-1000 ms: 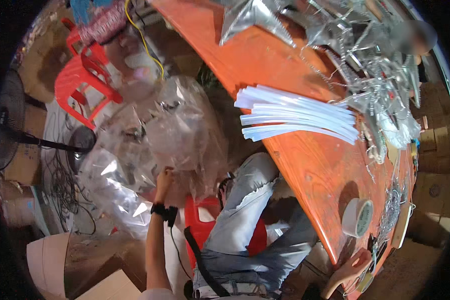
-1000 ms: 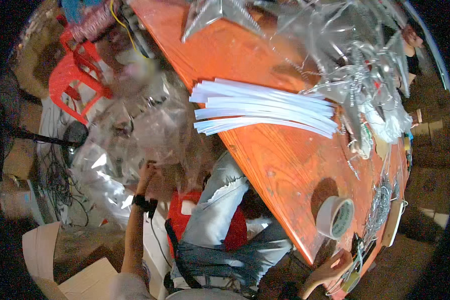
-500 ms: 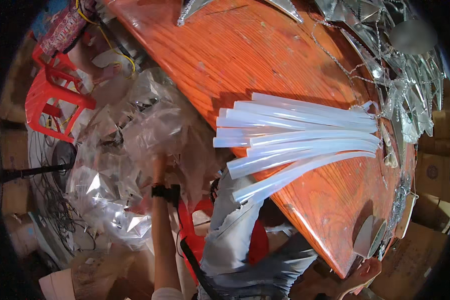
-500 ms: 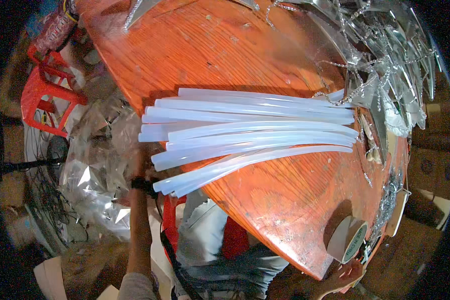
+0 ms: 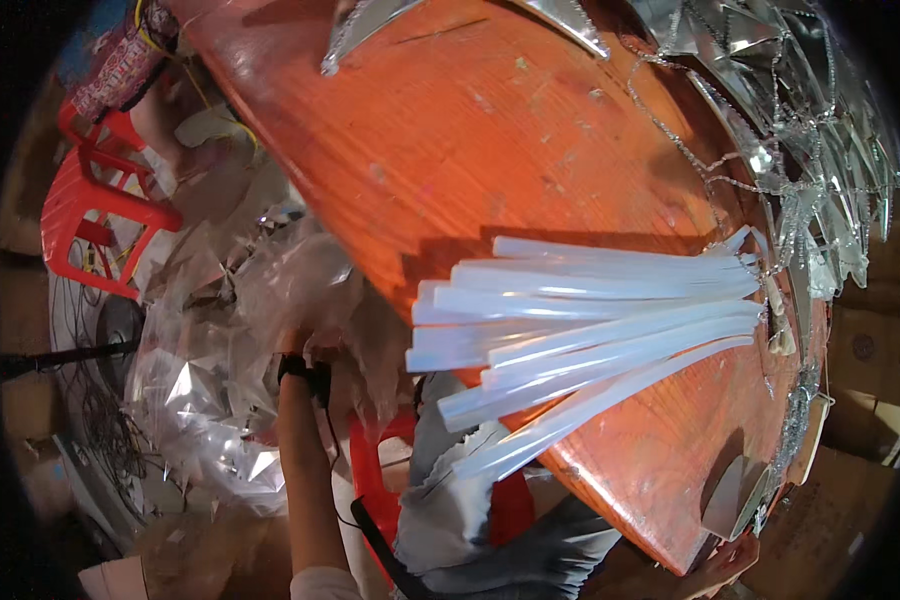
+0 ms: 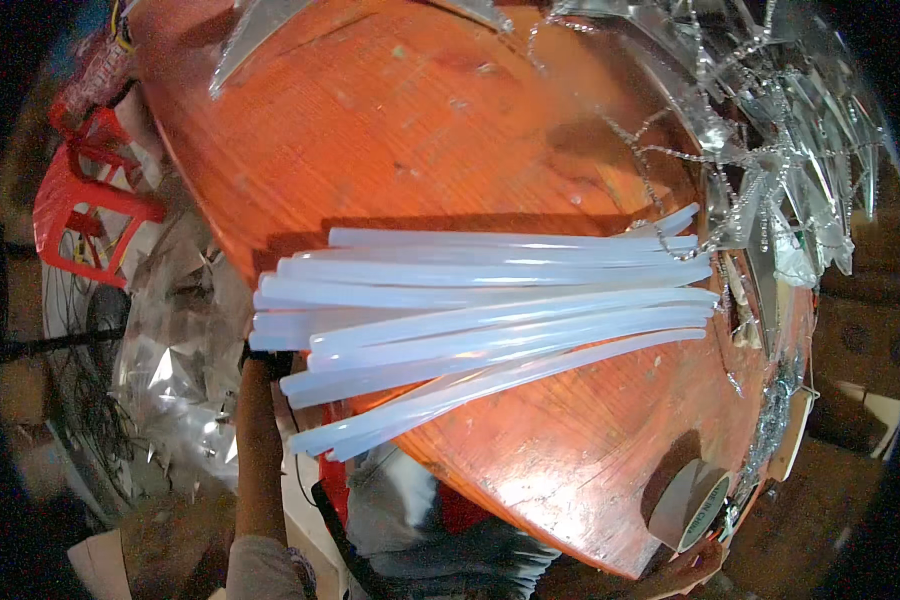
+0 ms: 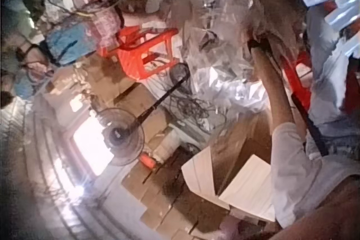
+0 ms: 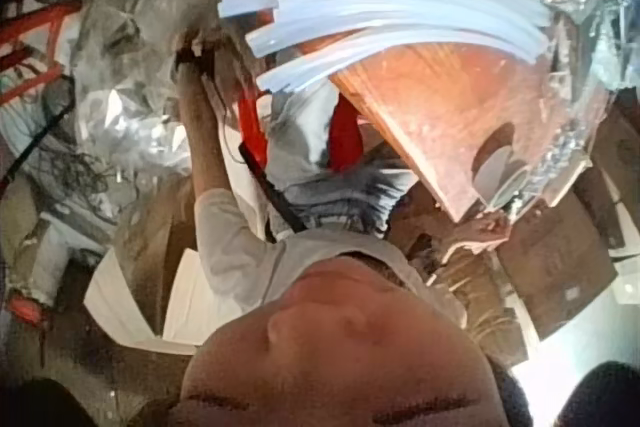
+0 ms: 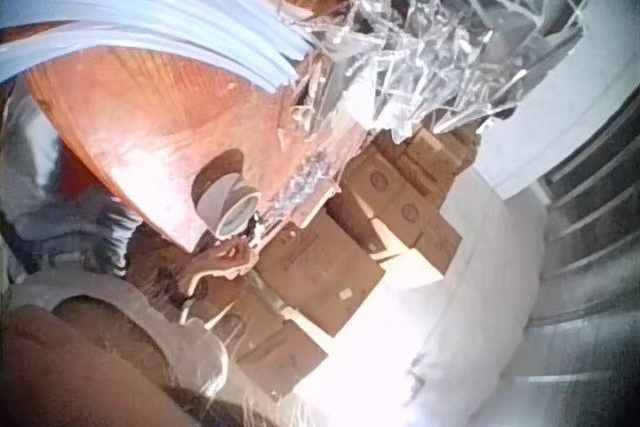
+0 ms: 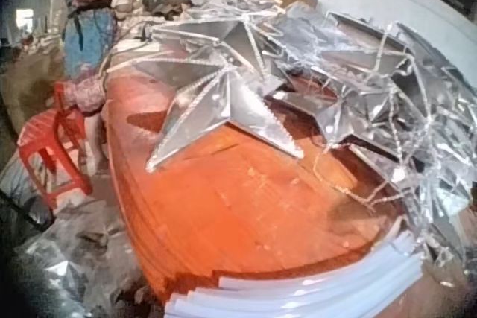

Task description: Assembling and gluing large metallic star decorations using a hot glue gun.

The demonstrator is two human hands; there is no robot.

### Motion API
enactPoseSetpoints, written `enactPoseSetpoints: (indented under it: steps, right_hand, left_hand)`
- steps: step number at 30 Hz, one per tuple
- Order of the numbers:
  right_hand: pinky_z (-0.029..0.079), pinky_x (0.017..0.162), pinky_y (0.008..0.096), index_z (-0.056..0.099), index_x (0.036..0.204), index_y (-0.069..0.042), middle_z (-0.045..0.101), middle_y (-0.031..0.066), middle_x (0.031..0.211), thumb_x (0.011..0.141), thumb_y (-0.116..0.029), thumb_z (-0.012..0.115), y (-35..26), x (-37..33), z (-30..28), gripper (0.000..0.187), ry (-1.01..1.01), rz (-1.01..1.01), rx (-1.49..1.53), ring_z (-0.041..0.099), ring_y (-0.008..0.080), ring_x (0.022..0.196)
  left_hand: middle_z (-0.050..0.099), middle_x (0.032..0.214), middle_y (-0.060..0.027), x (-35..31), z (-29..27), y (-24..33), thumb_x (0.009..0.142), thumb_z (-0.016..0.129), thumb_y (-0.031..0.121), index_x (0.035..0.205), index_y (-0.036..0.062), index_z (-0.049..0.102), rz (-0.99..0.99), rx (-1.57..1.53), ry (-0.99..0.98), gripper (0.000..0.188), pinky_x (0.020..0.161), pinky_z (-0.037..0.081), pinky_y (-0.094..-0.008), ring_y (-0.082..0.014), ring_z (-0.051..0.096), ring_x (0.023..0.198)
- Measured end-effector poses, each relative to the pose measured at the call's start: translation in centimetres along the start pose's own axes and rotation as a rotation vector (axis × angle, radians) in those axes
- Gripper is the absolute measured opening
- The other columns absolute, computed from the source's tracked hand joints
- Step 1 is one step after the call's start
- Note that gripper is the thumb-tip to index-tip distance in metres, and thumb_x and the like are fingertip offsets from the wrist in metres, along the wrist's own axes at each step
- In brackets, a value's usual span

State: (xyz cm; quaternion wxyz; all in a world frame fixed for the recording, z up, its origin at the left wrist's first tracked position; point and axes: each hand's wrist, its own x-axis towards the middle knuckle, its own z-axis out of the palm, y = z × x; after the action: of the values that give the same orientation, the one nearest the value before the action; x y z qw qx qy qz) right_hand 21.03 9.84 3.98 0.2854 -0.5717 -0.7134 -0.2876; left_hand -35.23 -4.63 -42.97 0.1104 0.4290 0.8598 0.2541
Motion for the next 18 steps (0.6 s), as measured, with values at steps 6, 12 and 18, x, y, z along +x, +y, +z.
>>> enactPoseSetpoints:
  steps: [6, 12, 18]
  right_hand:
    - [0.05, 0.052, 0.0316, 0.053, 0.095, 0.0, 0.055, 0.0116, 0.079, 0.087, -0.015, 0.056, -0.1, -0.4, -0.4, 0.018, 0.033, 0.072, 0.021, 0.055, 0.021, 0.062]
    - [0.055, 0.059, 0.0286, 0.05, 0.11, 0.0, 0.059, 0.0116, 0.085, 0.087, -0.017, 0.057, 1.2, -2.1, 0.3, 0.03, 0.063, 0.213, 0.075, 0.059, 0.0197, 0.069]
    - [0.043, 0.077, 0.0311, 0.048, 0.104, 0.004, 0.049, 0.0123, 0.091, 0.086, 0.002, 0.043, -0.2, -3.1, 0.3, 0.019, 0.031, 0.471, 0.415, 0.051, 0.0199, 0.085]
  left_hand:
    - [0.06, 0.096, -0.0187, -14.4, -0.5, 4.0, 0.079, 0.055, 0.023, 0.124, 0.0158, 0.046, -0.08, -0.048, -0.115, 0.047, 0.066, 0.045, -0.0498, -0.04, 0.058, 0.081]
    - [0.06, 0.097, -0.0198, -9.8, -4.5, 6.3, 0.079, 0.054, 0.023, 0.125, 0.0157, 0.045, -0.169, -0.071, -0.195, 0.048, 0.067, 0.045, -0.0512, -0.0415, 0.057, 0.081]
    - [0.059, 0.079, -0.023, -16.1, -11.6, 4.6, 0.078, 0.05, 0.016, 0.086, 0.0043, 0.06, -0.198, 0.138, -0.182, 0.017, 0.064, 0.044, -0.0487, -0.0418, 0.057, 0.075]
